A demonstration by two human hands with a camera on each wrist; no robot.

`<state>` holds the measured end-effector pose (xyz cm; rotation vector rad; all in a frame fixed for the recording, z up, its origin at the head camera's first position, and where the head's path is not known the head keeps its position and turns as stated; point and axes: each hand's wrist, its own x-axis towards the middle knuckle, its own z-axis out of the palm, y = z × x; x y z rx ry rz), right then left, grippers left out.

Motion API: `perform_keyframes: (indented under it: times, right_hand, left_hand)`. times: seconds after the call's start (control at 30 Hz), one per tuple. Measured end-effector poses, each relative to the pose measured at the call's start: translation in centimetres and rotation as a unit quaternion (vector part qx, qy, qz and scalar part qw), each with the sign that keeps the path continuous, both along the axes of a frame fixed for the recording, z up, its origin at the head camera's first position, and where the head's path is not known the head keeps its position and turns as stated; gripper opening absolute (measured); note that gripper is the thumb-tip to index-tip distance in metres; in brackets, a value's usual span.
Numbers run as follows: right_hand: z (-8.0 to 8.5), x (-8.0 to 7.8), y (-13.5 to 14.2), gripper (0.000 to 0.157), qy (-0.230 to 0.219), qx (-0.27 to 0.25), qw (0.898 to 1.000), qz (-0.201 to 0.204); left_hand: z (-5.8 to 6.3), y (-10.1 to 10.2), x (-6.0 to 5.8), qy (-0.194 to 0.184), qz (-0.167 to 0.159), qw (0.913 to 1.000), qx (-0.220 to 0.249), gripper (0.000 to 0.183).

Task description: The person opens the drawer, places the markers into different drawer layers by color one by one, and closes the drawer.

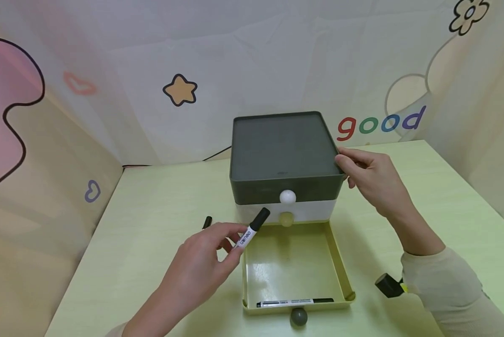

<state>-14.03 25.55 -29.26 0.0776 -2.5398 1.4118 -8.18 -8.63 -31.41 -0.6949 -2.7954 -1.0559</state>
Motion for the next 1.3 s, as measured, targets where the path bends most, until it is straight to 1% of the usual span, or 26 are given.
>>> perform_keyframes:
  times: [0.17,0.27,0.47,0.53,0.67,0.87,0.97,1.3]
  right_hand:
    - [0.0,0.0,0.0,0.045,-0.002,-0.001,1.000,-0.001]
    - [0.0,0.0,0.0,0.045,-0.005,-0.002,1.000,-0.002]
    - [0.1,-0.1,-0.1,0.045,-0.004,0.000,1.000,-0.003]
    - [0.1,-0.1,-0.1,0.045,-0.003,0.001,1.000,-0.003]
    - [0.1,0.0,-0.1,0.045,-0.002,0.000,1.000,-0.002]
    - [0.1,0.0,-0.1,0.045,-0.005,-0.002,1.000,-0.005]
    - [0.1,0.0,-0.1,0.046,-0.006,-0.001,1.000,-0.005]
    - [0.1,0.1,-0.1,0.046,-0.008,0.001,1.000,-0.005]
  left_hand:
    - [-0.5,1.3,-0.1,0.006,-0.037,0.9992,-0.012,0.029]
    - [-0.8,2.1,-0.3,0.003,-0.062,0.9978,-0.023,0.026]
    - [-1.3,3.4,-0.7,-0.031,-0.099,0.9941,-0.030,0.024]
    - [-1.6,3.8,-0.8,-0.036,-0.108,0.9930,-0.032,0.024]
    - [-2.4,4.4,-0.9,-0.035,-0.120,0.9914,-0.039,0.024]
    - [-3.8,5.0,-1.1,-0.050,-0.131,0.9891,-0.047,0.022]
    - [-4.3,5.1,-1.0,-0.049,-0.135,0.9882,-0.051,0.021]
    - [-5.7,5.5,-0.8,-0.019,-0.139,0.9862,-0.088,0.017]
